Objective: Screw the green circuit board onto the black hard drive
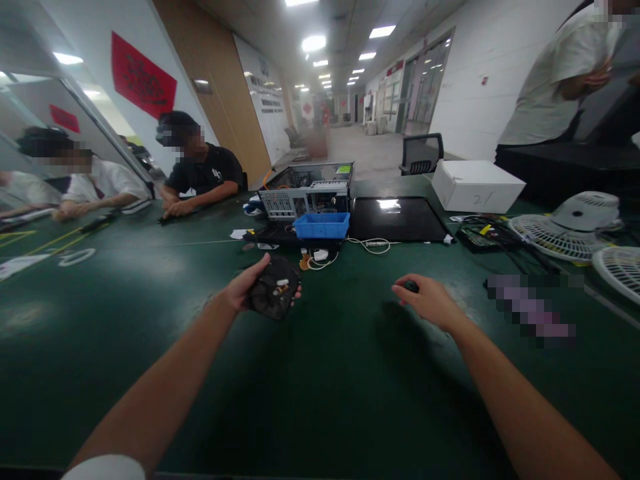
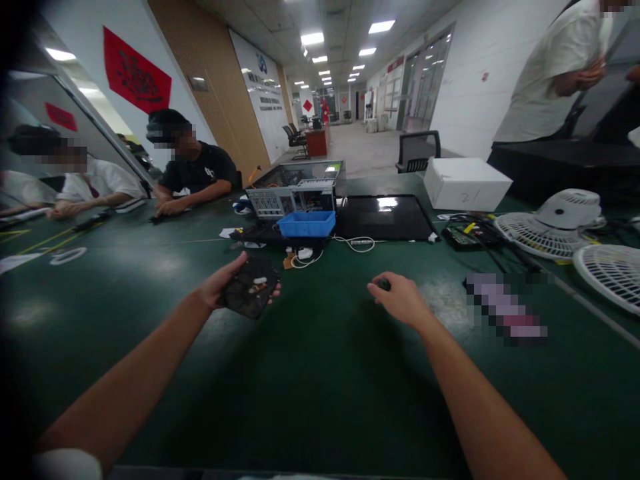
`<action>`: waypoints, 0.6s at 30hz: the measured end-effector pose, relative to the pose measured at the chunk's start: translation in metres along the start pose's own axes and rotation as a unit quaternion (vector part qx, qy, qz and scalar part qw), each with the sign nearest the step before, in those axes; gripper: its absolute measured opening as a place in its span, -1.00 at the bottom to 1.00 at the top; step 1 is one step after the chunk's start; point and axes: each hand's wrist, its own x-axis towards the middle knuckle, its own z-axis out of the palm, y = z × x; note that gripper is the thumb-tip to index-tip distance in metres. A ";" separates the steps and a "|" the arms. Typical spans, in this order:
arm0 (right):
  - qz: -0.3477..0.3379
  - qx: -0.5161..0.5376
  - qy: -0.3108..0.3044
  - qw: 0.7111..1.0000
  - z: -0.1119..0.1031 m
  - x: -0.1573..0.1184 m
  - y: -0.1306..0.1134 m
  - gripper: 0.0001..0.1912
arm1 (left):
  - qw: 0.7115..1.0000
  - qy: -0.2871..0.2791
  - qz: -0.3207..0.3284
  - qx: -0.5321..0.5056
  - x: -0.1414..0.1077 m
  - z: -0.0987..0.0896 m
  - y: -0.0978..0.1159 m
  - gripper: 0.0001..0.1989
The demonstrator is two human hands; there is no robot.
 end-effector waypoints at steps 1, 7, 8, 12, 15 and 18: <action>0.012 0.033 -0.026 0.999 0.002 -0.001 0.000 -0.61 | 0.999 -0.032 -0.005 -0.022 0.012 0.015 -0.013 -0.23; 0.024 0.199 -0.104 0.974 0.018 0.004 0.017 -0.64 | 0.996 -0.083 -0.038 0.005 0.088 0.077 -0.056 -0.38; 0.025 0.215 -0.109 0.970 0.020 0.005 0.021 -0.63 | 0.996 -0.067 -0.034 0.038 0.098 0.085 -0.058 -0.40; 0.029 0.259 -0.087 0.961 0.023 0.011 0.031 -0.58 | 0.977 -0.076 -0.013 0.197 0.119 0.118 -0.061 -0.46; 0.031 0.260 -0.062 0.963 0.024 0.013 0.034 -0.52 | 0.948 -0.103 0.012 0.302 0.123 0.143 -0.060 -0.40; 0.030 0.248 -0.053 0.967 0.026 0.014 0.036 -0.52 | 0.891 -0.080 0.096 0.437 0.125 0.164 -0.058 -0.30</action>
